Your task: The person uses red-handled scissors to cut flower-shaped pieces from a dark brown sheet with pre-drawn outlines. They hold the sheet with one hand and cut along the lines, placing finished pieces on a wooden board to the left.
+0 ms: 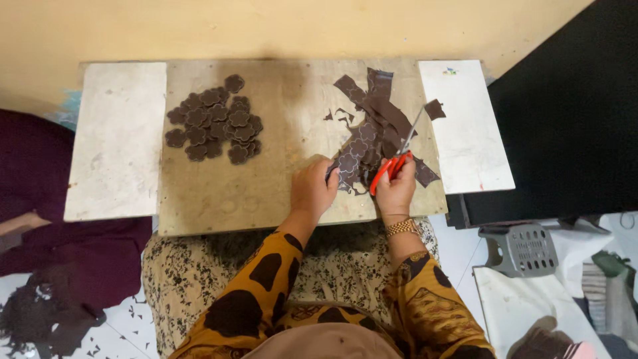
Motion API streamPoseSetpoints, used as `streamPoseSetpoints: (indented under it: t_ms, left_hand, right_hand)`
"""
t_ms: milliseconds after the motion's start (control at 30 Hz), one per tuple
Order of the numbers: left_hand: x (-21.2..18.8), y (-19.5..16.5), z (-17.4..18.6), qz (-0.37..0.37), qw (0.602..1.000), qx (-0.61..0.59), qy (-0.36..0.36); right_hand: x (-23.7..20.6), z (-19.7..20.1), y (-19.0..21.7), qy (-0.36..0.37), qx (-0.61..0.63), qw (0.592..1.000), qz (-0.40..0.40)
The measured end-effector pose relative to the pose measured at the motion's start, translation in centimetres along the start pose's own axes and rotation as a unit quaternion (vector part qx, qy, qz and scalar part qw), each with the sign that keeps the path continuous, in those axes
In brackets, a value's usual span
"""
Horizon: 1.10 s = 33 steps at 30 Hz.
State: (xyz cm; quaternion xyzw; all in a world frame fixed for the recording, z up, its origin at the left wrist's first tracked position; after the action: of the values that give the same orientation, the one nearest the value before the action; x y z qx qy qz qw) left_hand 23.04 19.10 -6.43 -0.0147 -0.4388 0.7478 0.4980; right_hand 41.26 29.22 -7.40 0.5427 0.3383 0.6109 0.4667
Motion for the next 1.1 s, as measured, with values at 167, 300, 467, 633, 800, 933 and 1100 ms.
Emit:
streamPoseSetpoints:
  t_ms: [167,300,467,633,800,933,1100]
  left_hand:
    - [-0.3,0.0,-0.4,-0.013,1.0,0.009,-0.004]
    - [-0.1,-0.4,-0.2,-0.01,1.0,0.009,-0.006]
    - [0.3,-0.8,0.4,-0.005,1.0,-0.011,-0.011]
    - [0.7,-0.9,0.3,0.005,1.0,-0.006,-0.018]
    - [0.5,-0.4,0.3,0.008,0.998,-0.028,-0.051]
    - [0.0,0.9,-0.2,0.141,0.973,-0.172,-0.053]
    - [2.4,-2.1,-0.2,0.219,0.845,-0.488,-0.001]
  right_hand:
    - [0.8,0.4,2.6,0.019,-0.183,0.983,-0.002]
    - [2.5,-0.6,10.0,0.077,-0.259,0.938,0.217]
    - [2.8,-1.9,17.8,0.103,-0.386,0.815,0.42]
    - [1.8,-2.2,22.3,0.139,-0.406,0.778,0.459]
    - [1.4,-1.2,24.4,0.118,-0.358,0.789,0.485]
    - [2.4,0.3,22.6,0.124,-0.281,0.88,0.361]
    - [3.0,1.9,17.9,0.095,-0.024,0.992,0.079]
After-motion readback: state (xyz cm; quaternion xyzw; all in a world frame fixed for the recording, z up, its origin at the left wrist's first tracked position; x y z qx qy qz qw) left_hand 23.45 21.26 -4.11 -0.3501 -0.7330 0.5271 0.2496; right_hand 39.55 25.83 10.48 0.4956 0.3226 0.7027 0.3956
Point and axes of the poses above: each hand's wrist, its own x-axis towards the middle knuckle, its own z-axis out of the back of the hand, y = z × x, the point moved 6 cm from there along x, towards the middle knuckle, and after that the axes turned 7 degrees about -y, right-handed, at the moved point
